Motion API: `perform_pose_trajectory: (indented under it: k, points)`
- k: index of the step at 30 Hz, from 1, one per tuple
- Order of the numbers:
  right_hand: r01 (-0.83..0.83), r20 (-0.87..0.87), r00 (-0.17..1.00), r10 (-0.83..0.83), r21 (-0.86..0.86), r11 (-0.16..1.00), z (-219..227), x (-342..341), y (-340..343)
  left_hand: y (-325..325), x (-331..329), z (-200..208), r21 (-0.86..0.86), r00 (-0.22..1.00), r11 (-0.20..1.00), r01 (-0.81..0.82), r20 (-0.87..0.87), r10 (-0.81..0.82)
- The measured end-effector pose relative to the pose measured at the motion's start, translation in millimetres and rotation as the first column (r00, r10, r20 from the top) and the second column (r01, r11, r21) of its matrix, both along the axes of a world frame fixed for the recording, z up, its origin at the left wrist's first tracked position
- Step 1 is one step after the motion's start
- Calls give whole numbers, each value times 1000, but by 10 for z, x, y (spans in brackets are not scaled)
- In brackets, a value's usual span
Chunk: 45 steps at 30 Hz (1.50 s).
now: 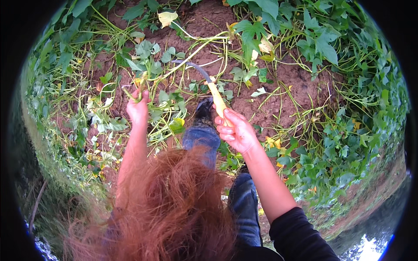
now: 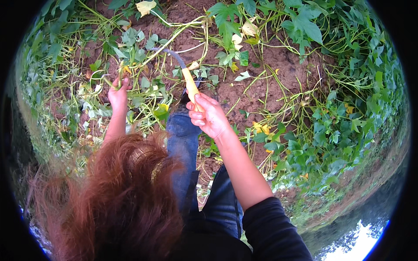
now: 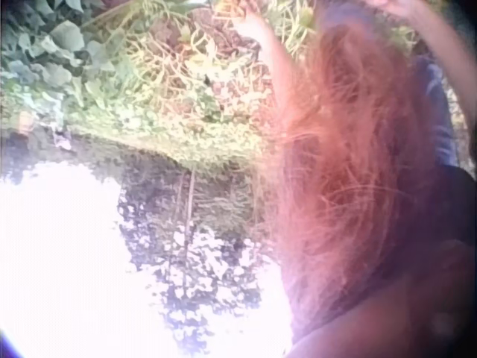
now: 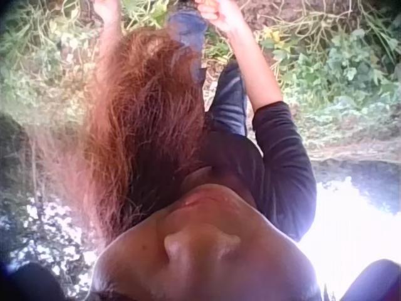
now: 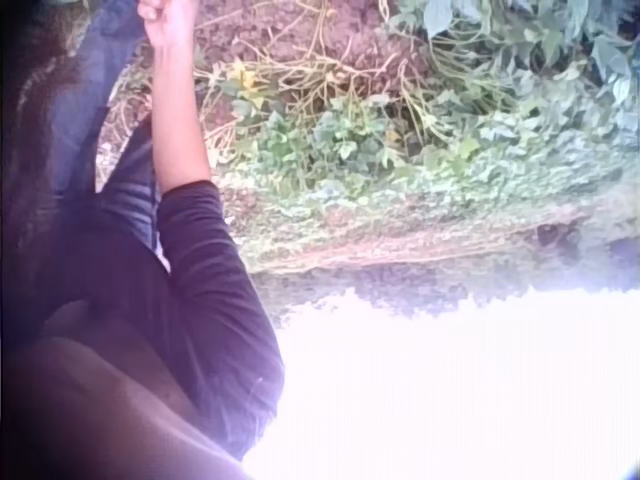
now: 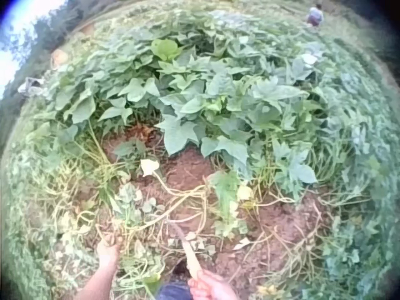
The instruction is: The person uses a small knife to cut long green vegetable stems from a dense patch of leafy plants. They gather the cut stems into bundles and place them on the ground, repeating the cutting and bundling process across the patch.
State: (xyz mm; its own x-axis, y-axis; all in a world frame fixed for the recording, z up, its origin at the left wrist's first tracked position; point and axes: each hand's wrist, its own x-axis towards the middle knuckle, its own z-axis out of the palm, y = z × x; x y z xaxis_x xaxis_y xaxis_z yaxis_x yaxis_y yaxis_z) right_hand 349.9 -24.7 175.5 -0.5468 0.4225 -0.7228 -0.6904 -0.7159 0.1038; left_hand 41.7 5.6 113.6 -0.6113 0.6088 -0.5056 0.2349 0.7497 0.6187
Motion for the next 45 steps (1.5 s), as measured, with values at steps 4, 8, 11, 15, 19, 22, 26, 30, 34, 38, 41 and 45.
perform_pose_trajectory:
  k: [4,8,11,15,19,22,26,30,34,38,41,45]
  points:
    - [-12,-23,1000,12,10,1000,67,-43,62,96,126,-384,-113,998,992,60,38,-56]
    - [-15,-4,1000,15,16,1000,108,-18,44,380,409,-425,28,999,999,-25,-20,25]
    - [31,-44,999,-31,20,999,109,33,44,469,408,-532,63,968,979,-192,176,178]
    - [33,-37,999,-32,21,999,123,22,42,465,359,-589,33,959,983,-183,228,171]
    - [30,-54,998,-28,31,999,105,4,25,438,294,-594,13,977,988,-151,155,147]
    - [11,-16,1000,-10,35,999,127,-14,46,414,220,-555,-97,998,994,50,-23,-53]
    - [-2,1,1000,2,9,1000,144,-50,11,179,-125,-137,-437,825,798,415,-190,-532]
    - [-29,46,999,29,10,1000,125,-33,-22,-262,-842,15,-499,858,839,217,-312,-407]
    - [-51,77,996,53,-24,998,69,74,-133,118,-461,315,-248,978,959,135,-122,-169]
    - [-5,5,1000,5,-50,999,137,54,-155,468,290,-7,-23,764,787,617,-223,-606]
    - [121,-79,988,-129,-103,987,166,28,-219,469,497,-442,6,634,648,761,-219,-742]
    - [308,-244,897,-369,-254,917,73,141,-352,259,863,-520,121,784,798,590,151,-602]
